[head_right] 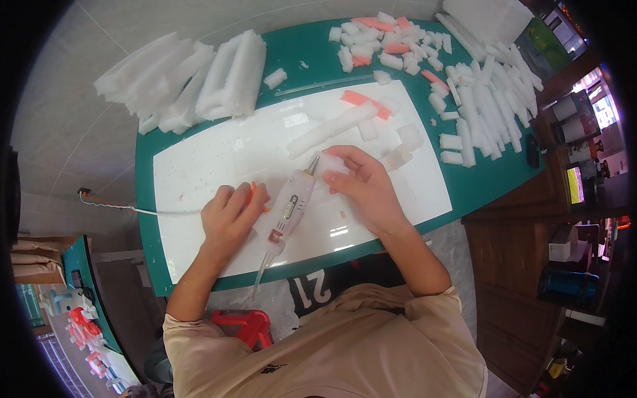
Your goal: Use a glue gun to assemble various pieces of white and pink foam into a larger structure.
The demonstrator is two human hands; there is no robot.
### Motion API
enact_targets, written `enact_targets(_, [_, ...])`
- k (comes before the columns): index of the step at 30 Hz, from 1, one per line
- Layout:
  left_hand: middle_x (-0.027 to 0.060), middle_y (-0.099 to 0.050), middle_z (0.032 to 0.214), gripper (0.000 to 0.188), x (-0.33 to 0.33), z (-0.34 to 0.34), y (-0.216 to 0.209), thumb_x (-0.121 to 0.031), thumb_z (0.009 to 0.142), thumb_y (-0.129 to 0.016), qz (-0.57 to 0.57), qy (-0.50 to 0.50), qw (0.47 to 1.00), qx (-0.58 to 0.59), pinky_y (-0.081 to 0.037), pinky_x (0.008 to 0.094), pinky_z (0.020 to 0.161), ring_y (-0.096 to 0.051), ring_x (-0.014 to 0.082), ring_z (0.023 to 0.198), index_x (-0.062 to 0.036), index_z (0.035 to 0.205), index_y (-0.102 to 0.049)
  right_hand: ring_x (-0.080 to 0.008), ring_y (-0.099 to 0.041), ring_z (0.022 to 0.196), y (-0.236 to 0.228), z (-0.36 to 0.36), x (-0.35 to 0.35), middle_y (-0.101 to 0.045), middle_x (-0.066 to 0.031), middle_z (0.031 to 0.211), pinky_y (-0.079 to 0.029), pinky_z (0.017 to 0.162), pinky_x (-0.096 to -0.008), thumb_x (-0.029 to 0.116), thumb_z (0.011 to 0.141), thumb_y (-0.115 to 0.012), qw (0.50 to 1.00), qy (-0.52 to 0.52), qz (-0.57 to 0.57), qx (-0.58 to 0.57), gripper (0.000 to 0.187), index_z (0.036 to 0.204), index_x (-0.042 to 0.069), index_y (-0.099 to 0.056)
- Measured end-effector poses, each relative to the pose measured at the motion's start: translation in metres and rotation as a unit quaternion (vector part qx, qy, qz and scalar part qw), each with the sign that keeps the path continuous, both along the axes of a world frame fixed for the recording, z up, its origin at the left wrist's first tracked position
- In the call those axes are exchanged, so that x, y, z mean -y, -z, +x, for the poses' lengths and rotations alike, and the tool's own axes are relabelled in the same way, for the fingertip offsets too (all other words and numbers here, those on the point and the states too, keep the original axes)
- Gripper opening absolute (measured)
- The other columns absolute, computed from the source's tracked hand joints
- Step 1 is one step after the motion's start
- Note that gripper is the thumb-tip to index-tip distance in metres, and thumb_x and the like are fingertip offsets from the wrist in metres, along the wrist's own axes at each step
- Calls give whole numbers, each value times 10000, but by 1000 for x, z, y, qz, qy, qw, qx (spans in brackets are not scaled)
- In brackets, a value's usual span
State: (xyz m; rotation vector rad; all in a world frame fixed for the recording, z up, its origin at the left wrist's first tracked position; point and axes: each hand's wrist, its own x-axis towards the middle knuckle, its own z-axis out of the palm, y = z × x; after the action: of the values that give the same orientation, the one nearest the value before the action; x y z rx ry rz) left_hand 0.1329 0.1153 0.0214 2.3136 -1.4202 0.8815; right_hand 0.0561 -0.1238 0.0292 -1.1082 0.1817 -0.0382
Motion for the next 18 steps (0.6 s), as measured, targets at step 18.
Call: enact_targets(18, [63, -542, 881, 429, -9, 5, 5, 62, 623, -691, -83, 66, 960, -260, -490, 278, 536, -631, 191, 730, -71, 1030, -658, -150, -526, 1085, 0, -4, 12, -537, -79, 1214, -453, 881, -302, 25, 842, -642, 997, -33, 33, 65, 452, 1267, 15, -490])
